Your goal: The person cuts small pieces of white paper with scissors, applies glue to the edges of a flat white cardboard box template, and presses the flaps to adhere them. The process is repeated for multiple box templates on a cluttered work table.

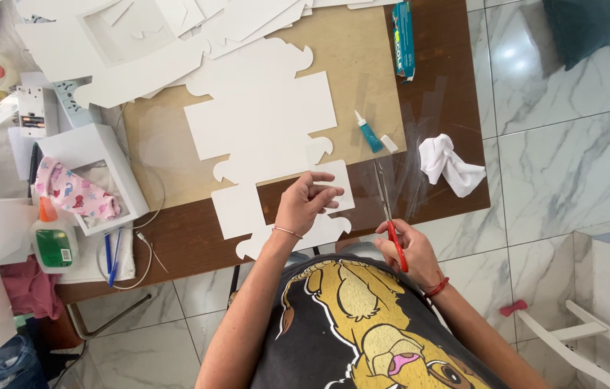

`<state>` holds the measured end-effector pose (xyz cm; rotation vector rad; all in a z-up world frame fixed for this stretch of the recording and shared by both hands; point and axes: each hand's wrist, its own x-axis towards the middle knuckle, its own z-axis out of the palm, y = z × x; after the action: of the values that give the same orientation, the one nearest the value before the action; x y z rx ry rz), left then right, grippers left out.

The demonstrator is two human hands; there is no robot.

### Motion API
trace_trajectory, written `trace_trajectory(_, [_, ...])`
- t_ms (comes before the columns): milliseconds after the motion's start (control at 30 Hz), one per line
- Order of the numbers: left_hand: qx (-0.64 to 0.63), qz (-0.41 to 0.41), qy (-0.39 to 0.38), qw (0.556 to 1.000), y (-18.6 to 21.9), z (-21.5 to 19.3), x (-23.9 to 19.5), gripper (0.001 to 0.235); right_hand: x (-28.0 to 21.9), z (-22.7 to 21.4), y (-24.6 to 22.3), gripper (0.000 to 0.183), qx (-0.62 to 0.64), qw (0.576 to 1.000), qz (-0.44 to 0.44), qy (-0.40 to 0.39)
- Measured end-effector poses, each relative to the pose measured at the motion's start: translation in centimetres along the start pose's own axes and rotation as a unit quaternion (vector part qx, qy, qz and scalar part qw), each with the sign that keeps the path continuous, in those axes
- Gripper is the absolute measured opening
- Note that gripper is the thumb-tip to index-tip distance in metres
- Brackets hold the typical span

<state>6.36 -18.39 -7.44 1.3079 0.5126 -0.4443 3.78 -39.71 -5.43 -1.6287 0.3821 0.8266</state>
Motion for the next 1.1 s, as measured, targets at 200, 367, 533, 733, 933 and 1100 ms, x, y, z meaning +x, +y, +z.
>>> trace_trajectory(200, [0.006, -0.025, -0.017, 1.0, -0.3, 0.0, 0.6, 0.024, 0.1, 0.3, 0.3, 0.019, -0.016, 0.999, 0.008, 0.026])
trace_trajectory(367, [-0.007, -0.044, -0.041, 0.998, -2.7, -0.3, 1.9, 0.025, -0.3, 0.6, -0.5, 0.017, -0.009, 0.999, 0.016, 0.026])
trace_trajectory(533, [0.017, -0.075, -0.093, 0.993, -3.4, -0.4, 2.1, 0.028, 1.0, -0.5, 2.0, 0.023, 0.011, 1.0, 0.028, 0.004])
trace_trajectory(733, [0.001, -0.116, -0.123, 0.986, -4.9, 0.0, 2.5, 0.029, 1.6, -0.3, 2.6, 0.031, 0.051, 0.998, 0.024, 0.023])
trace_trajectory(933, [0.006, -0.129, -0.122, 0.984, -5.6, 0.1, 3.2, 0.03, 2.4, -0.1, 3.6, 0.027, 0.046, 0.998, 0.002, 0.052])
trace_trajectory(1100, [-0.01, -0.137, -0.106, 0.985, -6.4, -0.1, 3.6, 0.031, 3.3, 0.0, 3.9, 0.026, 0.058, 0.997, -0.001, 0.053])
